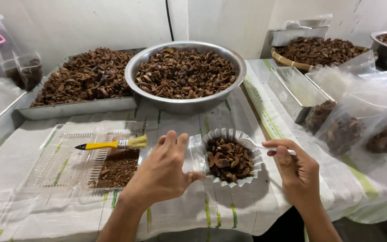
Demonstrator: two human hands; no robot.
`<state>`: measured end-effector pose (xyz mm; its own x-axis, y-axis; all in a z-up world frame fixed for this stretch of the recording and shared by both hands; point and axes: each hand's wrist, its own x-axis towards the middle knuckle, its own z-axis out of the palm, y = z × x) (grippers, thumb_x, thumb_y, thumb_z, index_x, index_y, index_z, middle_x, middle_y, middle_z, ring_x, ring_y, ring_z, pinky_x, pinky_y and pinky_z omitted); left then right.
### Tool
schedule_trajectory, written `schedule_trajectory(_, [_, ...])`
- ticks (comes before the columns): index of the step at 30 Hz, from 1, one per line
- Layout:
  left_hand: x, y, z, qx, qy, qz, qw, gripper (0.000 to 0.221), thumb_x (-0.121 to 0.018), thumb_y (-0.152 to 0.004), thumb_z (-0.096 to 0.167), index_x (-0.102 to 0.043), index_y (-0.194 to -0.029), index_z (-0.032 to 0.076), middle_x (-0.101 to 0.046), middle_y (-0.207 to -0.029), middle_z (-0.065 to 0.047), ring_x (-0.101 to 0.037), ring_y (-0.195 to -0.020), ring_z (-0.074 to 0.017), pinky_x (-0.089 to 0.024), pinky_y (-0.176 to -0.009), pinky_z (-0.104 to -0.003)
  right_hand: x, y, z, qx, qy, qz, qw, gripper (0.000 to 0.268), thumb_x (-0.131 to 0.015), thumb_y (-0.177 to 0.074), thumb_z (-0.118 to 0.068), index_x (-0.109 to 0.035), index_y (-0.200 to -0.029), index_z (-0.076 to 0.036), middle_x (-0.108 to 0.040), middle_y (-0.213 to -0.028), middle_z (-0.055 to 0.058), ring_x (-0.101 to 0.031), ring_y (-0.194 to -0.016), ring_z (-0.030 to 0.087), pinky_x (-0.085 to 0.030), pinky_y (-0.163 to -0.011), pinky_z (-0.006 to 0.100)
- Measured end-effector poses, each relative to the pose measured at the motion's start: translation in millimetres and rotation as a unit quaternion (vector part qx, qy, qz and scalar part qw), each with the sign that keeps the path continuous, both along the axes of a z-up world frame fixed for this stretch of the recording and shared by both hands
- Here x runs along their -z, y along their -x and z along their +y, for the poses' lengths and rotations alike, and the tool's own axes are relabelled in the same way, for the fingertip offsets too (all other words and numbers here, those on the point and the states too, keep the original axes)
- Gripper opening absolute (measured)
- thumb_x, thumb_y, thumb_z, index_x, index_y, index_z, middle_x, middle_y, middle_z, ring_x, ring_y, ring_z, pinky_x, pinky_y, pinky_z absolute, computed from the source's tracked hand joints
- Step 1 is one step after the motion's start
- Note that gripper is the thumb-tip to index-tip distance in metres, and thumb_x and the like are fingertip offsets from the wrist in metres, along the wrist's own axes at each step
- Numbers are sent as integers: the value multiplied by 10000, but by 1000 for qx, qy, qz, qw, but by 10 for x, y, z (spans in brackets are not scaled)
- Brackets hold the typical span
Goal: The person is manually bagging dried star anise by scooping them into a paper liner and then into small plastic bags.
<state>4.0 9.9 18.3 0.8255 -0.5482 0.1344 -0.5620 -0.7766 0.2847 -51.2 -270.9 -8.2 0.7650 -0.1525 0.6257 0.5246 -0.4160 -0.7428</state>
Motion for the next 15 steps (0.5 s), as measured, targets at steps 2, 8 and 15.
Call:
schedule_trajectory(2, [19,-15,17,-8,21,-30,999,1062,-814,-851,604,-304,-1525,-39,-483,-1244,-221,-518,-1159,-396,-508,-994,-611,-50,10,20,15,-8,23,1000,341,-485,-1056,-289,-736,-1086,-60,-319,-428,-53,-304,-415,51,-609,-831,294])
schedule_trajectory(8, [93,-2,58,-33,50,-58,997,1063,-741,-877,600,-260,-1562,-56,-400,-1323,-242,-574,-1109,-412,-594,-902,-588,91,-66,-115,-30,-13,38,999,385,-431,-1083,-290,-720,-1168,-51,-431,-495,-17,-652,-743,108,-558,-828,264])
schedule_trajectory(15, [169,-12,88,-27,51,-94,994,1050,-702,-888,632,-290,-1552,-69,-432,-1258,-234,-585,-1081,-392,-592,-906,-562,-45,-54,32,62,0,-76,995,391,-433,-1108,-292,-698,-1083,-5,-633,-727,49,-644,-758,129,-602,-956,315])
